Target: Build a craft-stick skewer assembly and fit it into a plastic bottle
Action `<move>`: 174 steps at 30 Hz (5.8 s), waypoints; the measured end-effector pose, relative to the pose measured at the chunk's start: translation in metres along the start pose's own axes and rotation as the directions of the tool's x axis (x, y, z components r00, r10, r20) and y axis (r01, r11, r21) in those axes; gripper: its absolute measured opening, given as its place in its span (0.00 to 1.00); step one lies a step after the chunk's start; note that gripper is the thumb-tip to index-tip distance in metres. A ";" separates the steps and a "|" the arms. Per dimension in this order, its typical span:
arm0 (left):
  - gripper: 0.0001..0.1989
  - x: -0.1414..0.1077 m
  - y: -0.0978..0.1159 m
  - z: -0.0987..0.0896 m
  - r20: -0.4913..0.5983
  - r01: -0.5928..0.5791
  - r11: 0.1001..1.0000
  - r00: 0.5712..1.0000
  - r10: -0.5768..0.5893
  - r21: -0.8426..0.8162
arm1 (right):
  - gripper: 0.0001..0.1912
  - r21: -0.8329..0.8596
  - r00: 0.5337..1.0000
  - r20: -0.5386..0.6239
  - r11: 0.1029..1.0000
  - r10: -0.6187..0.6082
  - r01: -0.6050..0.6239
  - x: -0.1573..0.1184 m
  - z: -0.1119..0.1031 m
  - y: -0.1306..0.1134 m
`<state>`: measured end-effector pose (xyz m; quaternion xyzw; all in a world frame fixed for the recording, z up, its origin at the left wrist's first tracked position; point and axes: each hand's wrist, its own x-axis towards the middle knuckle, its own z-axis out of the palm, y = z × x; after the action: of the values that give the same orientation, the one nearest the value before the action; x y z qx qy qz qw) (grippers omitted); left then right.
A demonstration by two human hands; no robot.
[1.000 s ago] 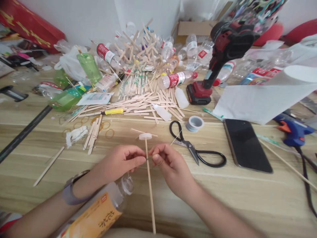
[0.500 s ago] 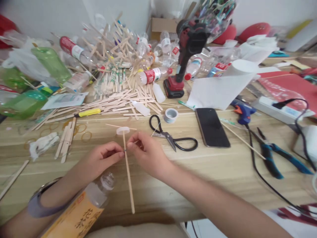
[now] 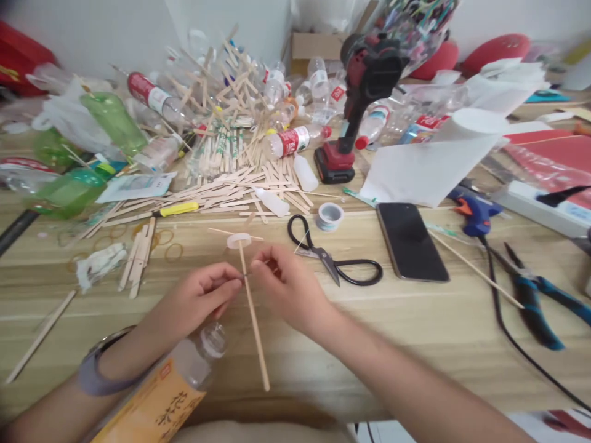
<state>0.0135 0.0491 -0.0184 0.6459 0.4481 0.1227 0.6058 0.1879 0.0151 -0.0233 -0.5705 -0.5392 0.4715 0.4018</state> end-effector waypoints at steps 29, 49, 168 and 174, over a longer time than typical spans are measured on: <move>0.09 0.001 -0.006 0.001 0.008 -0.146 0.989 0.989 0.146 -0.002 | 0.16 0.201 0.987 0.093 0.969 0.129 -0.145 0.000 -0.001 0.011; 0.07 -0.004 -0.009 0.006 -0.205 -0.153 0.946 0.955 0.217 0.287 | 0.08 -0.458 0.912 0.288 0.794 -0.293 0.400 0.016 -0.015 -0.004; 0.05 0.007 -0.013 0.008 -0.072 -0.001 0.986 0.997 -0.011 -0.169 | 0.07 -0.481 0.929 0.148 0.797 -0.339 0.367 0.000 0.002 0.013; 0.06 0.006 -0.011 0.005 -0.066 -0.016 0.983 0.998 0.004 -0.184 | 0.08 -0.349 0.926 0.137 0.858 -0.352 0.378 0.003 -0.002 0.010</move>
<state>0.0158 0.0493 -0.0314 0.5849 0.4509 0.1878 0.6475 0.1922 0.0175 -0.0325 -0.5069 -0.7297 0.2959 0.3507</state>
